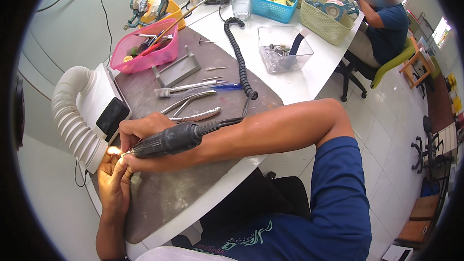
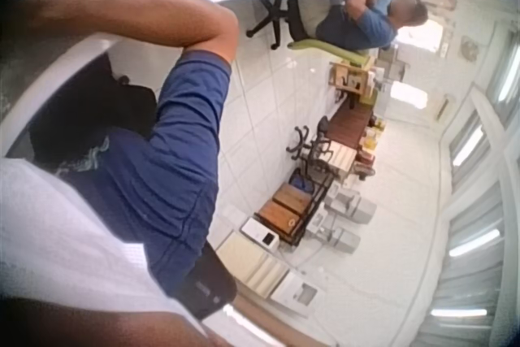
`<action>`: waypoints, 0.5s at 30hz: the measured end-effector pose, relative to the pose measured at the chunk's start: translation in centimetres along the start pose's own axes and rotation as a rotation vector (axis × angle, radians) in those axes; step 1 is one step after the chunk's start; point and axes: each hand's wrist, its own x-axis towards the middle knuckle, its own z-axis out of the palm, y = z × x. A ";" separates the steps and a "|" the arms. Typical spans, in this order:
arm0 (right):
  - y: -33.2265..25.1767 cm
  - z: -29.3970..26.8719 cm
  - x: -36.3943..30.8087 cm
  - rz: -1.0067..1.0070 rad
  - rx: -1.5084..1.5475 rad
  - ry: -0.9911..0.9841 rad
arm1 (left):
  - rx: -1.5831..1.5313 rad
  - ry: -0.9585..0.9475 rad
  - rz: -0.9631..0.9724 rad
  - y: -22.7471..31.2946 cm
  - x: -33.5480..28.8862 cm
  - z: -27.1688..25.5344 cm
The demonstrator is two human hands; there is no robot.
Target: The person uses a rotary handpiece to grind and shape a small, light-colored dental prosthesis held in their left hand. They rotate the object to access different surfaces while a dust extraction hose is positioned nearby. The task involves continuous precision grinding of the item's edges and surfaces.
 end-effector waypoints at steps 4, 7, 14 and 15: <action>0.3 0.2 -0.1 -0.038 -0.001 0.021 | 0.008 -0.010 0.009 0.1 -0.1 0.2; 0.2 0.0 -0.1 -0.025 -0.006 0.012 | 0.017 -0.003 0.009 0.1 0.1 0.3; -0.1 0.0 0.0 -0.026 -0.027 0.011 | 0.015 0.000 0.017 0.1 0.1 0.2; 0.0 0.0 -0.1 -0.034 -0.026 0.012 | 0.016 0.002 0.015 0.2 0.1 0.3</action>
